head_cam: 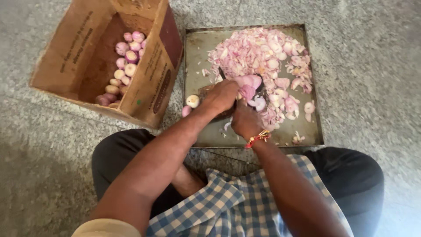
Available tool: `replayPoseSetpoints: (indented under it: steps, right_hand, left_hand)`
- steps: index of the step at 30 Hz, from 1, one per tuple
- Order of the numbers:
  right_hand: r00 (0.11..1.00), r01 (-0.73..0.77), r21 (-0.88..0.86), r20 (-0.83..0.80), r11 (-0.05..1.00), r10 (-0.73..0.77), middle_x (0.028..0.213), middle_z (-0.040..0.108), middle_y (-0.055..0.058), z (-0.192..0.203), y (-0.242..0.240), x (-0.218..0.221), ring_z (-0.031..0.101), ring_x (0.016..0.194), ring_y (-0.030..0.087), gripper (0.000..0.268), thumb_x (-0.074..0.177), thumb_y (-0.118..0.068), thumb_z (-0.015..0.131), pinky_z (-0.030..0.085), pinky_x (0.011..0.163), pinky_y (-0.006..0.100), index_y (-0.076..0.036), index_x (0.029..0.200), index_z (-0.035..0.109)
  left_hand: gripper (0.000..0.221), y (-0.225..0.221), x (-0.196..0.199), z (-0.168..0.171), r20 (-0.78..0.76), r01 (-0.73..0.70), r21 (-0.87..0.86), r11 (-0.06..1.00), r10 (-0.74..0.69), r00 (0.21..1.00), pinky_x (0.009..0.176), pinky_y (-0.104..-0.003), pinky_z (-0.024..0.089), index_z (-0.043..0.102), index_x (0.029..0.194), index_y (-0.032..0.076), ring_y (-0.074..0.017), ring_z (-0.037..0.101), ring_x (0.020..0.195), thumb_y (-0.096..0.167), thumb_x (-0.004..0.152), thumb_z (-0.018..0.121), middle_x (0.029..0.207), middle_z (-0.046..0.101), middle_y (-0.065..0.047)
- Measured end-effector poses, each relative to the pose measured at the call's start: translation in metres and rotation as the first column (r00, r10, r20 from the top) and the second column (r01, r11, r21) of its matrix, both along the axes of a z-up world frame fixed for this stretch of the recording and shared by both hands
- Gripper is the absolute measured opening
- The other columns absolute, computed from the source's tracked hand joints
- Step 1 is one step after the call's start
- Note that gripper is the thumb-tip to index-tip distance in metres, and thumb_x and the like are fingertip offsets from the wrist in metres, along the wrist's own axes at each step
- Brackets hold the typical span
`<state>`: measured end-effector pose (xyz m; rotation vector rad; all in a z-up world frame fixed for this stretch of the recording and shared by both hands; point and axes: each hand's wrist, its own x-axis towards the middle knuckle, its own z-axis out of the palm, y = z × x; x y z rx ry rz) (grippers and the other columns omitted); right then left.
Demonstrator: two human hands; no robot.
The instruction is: The person chops onions on a metal tray using a small knife, taking them one by one from a cardboard box on the floor.
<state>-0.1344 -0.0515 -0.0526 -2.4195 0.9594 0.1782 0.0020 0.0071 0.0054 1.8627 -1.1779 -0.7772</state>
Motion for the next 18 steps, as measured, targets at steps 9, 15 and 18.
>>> replayPoseSetpoints:
  steps: [9, 15, 18]
  right_hand:
    - [0.998, -0.063, -0.102, -0.004, 0.993, 0.063, 0.097, 0.070, 0.029, -0.010, 0.009, -0.007, 0.072, 0.092, 0.048, 0.051, 0.093, -0.010, 0.053, 0.057, 0.080, 0.056, 0.016, 0.134, 0.038]
    - [0.927, -0.301, -0.347, 0.112, 0.888, 0.358, 0.082, 0.072, 0.027, -0.023, 0.051, -0.039, 0.072, 0.080, 0.045, 0.055, 0.092, -0.007, 0.045, 0.056, 0.089, 0.054, 0.018, 0.140, 0.034]
    - [0.997, 0.000, -0.090, -0.083, 0.996, -0.007, 0.094, 0.069, 0.031, -0.028, 0.012, -0.037, 0.071, 0.089, 0.048, 0.055, 0.099, -0.011, 0.041, 0.056, 0.079, 0.058, 0.009, 0.149, 0.028]
  left_hand:
    - [0.030, -0.001, 0.005, -0.018, 0.327, -0.090, 0.311, 0.946, -0.017, 0.945, 0.093, -0.052, 0.053, 0.071, 0.110, 0.002, -0.0443, 0.067, 0.110, 0.017, 0.093, 0.052, 0.116, 0.069, -0.027]
    - [0.030, 0.027, 0.052, 0.031, 0.485, -0.122, 0.230, 0.965, -0.005, 0.875, 0.095, -0.049, 0.055, 0.071, 0.112, -0.002, -0.0425, 0.068, 0.113, 0.007, 0.083, 0.069, 0.115, 0.071, -0.027]
    - [0.055, 0.030, 0.046, 0.022, 0.394, -0.121, 0.413, 0.903, -0.057, 0.917, 0.097, -0.048, 0.053, 0.048, 0.139, -0.003, -0.0445, 0.067, 0.111, 0.016, 0.092, 0.069, 0.122, 0.064, -0.030]
